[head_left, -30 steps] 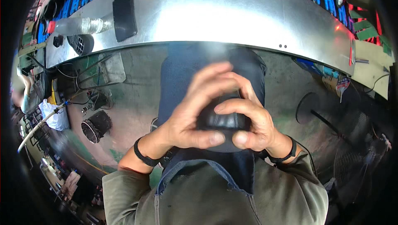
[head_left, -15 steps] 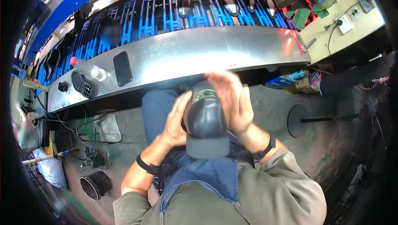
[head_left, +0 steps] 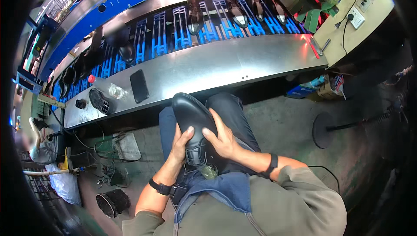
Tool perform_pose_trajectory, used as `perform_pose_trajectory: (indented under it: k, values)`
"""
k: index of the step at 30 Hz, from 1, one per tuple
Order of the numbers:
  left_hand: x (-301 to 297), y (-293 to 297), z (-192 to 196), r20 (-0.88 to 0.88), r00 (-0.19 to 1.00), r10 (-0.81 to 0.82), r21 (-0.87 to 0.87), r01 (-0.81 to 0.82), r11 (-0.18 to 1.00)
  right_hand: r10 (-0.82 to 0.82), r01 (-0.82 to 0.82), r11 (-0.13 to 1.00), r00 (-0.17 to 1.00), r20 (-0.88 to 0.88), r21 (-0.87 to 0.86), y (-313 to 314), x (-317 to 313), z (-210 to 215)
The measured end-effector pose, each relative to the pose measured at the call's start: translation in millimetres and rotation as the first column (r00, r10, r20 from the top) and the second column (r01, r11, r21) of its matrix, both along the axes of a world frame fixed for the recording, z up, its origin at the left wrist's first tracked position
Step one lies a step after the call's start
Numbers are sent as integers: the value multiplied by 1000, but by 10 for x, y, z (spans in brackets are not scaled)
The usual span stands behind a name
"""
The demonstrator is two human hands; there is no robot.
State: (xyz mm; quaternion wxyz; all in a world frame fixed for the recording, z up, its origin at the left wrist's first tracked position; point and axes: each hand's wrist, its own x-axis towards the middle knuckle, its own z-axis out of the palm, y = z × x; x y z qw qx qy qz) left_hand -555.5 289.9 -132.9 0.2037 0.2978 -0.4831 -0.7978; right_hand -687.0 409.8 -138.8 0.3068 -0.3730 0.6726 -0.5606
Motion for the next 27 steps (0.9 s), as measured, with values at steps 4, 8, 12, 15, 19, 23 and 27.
perform_pose_trajectory:
  k: [4,8,12,15,19,23,27]
  values:
    - [-183,-145,-93,6,976,220,585,-181,790,365,-329,930,788,-496,162,712,-344,-170]
    - [-156,293,176,161,942,-295,595,146,790,-44,44,999,999,19,-7,1063,-915,356]
    - [-342,-91,-125,448,783,-431,-823,550,143,-113,87,993,907,406,81,1078,-1408,-49]
    - [-919,-199,-603,235,697,-678,-906,410,108,-89,26,989,889,448,145,994,-1460,-306]
    - [-1044,-342,-642,180,752,-634,-899,388,205,-152,68,972,914,377,226,764,-1540,-484]
    - [-1332,-799,-550,222,814,-537,-599,549,584,-75,-60,977,800,595,204,-107,-2258,-286]
    - [-1318,-2226,-1353,-20,991,-129,20,130,991,183,-335,932,769,613,142,-1882,-3171,-210]
